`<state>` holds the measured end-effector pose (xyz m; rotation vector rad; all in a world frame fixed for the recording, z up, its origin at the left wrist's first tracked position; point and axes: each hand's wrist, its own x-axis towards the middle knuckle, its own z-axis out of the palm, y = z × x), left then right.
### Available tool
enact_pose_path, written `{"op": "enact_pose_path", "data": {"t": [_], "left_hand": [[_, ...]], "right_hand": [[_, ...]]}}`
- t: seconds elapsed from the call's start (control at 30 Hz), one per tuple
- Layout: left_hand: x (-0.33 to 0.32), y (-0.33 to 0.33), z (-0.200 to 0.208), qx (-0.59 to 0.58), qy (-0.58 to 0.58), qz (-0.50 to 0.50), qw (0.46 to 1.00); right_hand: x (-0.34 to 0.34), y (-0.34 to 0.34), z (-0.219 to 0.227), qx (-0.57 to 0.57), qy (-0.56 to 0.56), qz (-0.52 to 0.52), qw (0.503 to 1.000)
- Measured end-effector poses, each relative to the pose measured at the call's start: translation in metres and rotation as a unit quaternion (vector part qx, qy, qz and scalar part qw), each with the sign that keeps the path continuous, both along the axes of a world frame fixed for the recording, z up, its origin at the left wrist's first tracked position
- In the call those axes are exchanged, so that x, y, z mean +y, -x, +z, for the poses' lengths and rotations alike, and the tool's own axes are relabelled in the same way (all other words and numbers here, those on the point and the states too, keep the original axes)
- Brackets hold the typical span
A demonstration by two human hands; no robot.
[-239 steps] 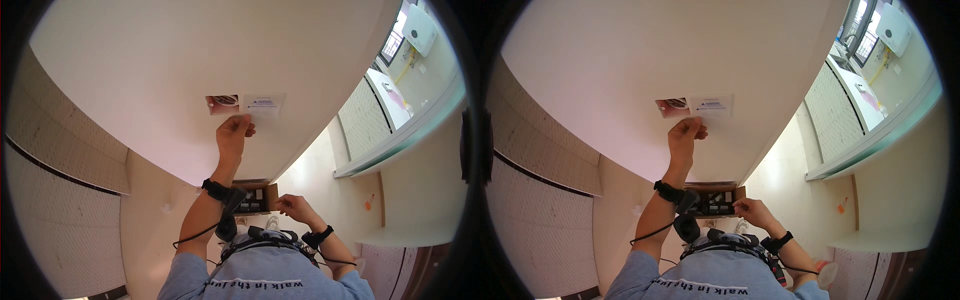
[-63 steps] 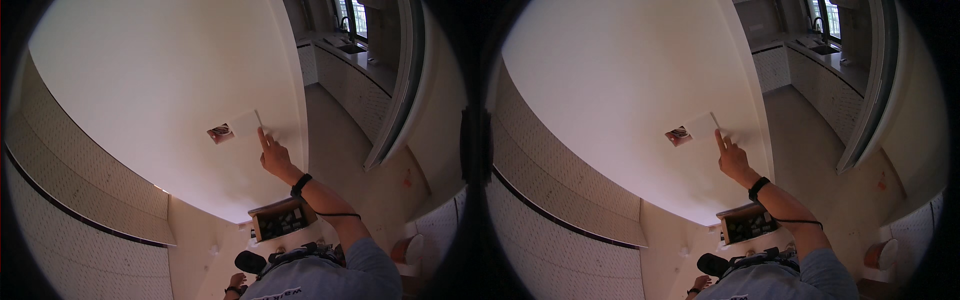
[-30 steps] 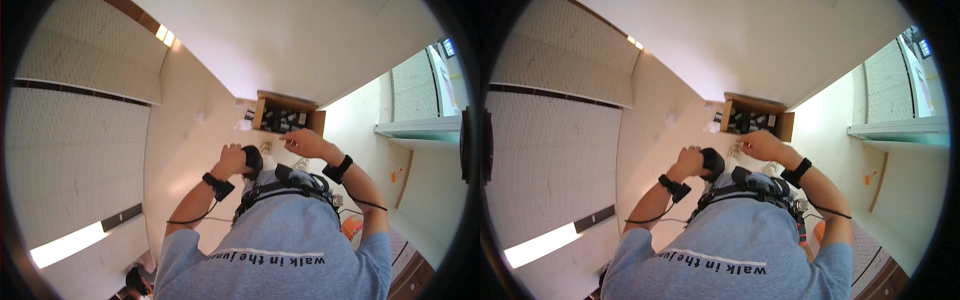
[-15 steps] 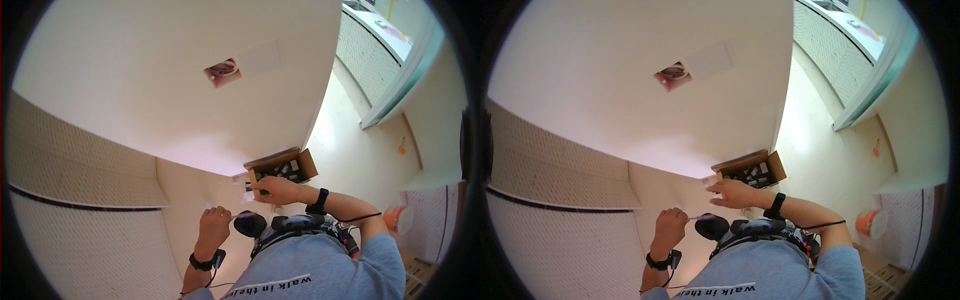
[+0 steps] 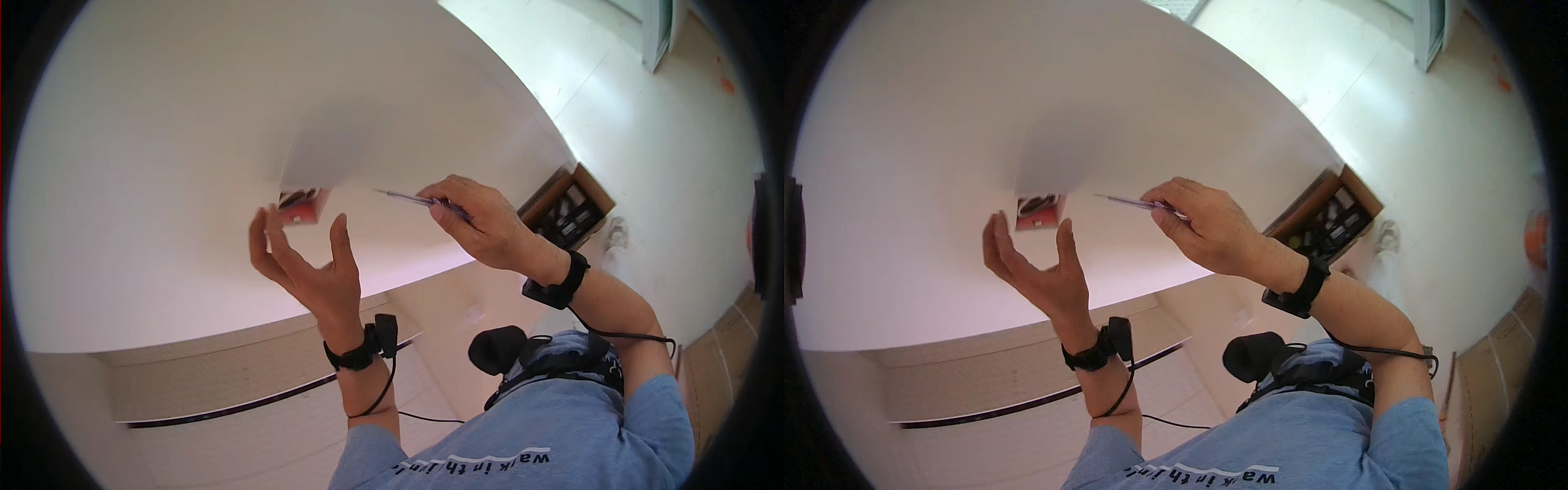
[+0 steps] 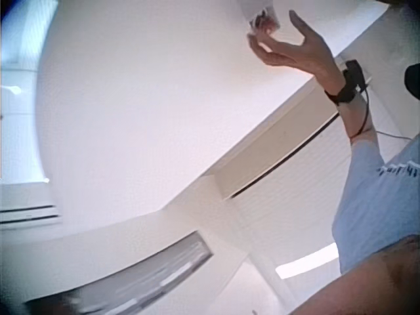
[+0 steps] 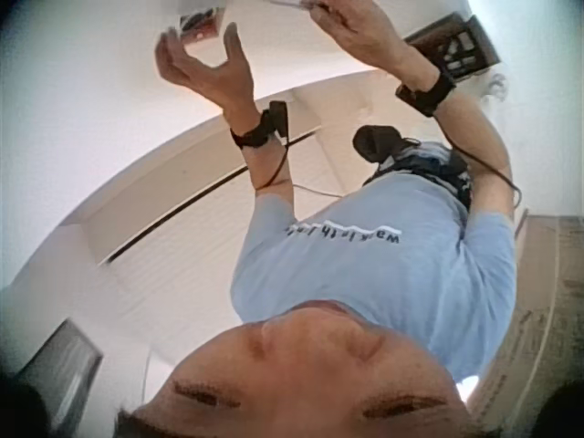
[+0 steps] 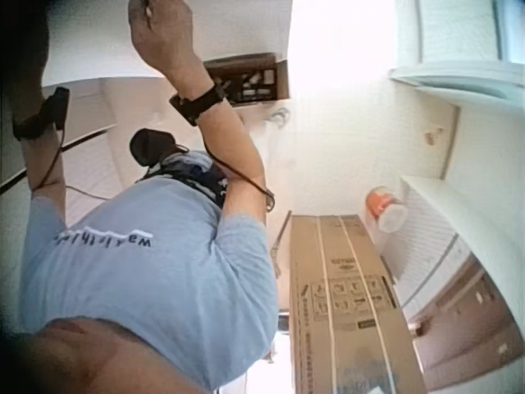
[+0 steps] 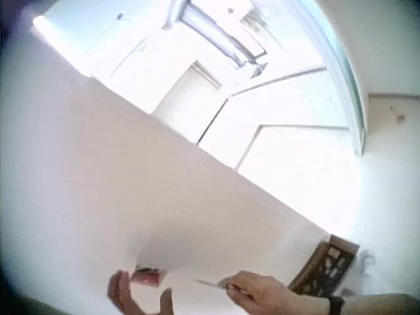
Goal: Installing a faceplate for a wall outlet/switch using an electric drill.
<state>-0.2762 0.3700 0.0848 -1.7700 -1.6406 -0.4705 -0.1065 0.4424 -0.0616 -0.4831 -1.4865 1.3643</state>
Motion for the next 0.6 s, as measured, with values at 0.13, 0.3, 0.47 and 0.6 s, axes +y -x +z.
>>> {"op": "enact_pose_path", "data": {"t": [0.13,0.3,0.47,0.6], "left_hand": [[0.038,-0.024,-0.015,0.113,0.03,0.088,0.989],[0.05,-0.038,-0.018,0.192,0.032,0.176,0.965],[0.065,-0.081,-0.031,0.235,0.043,0.2,0.95],[0.072,-0.106,-0.036,0.288,0.017,0.187,0.939]], "right_hand": [[0.025,0.003,-0.036,0.094,0.039,-0.035,0.994],[0.035,0.023,-0.054,0.161,0.071,-0.014,0.984],[0.049,0.016,-0.07,0.243,0.041,-0.082,0.966],[0.054,0.025,-0.079,0.312,0.031,-0.147,0.938]]}}
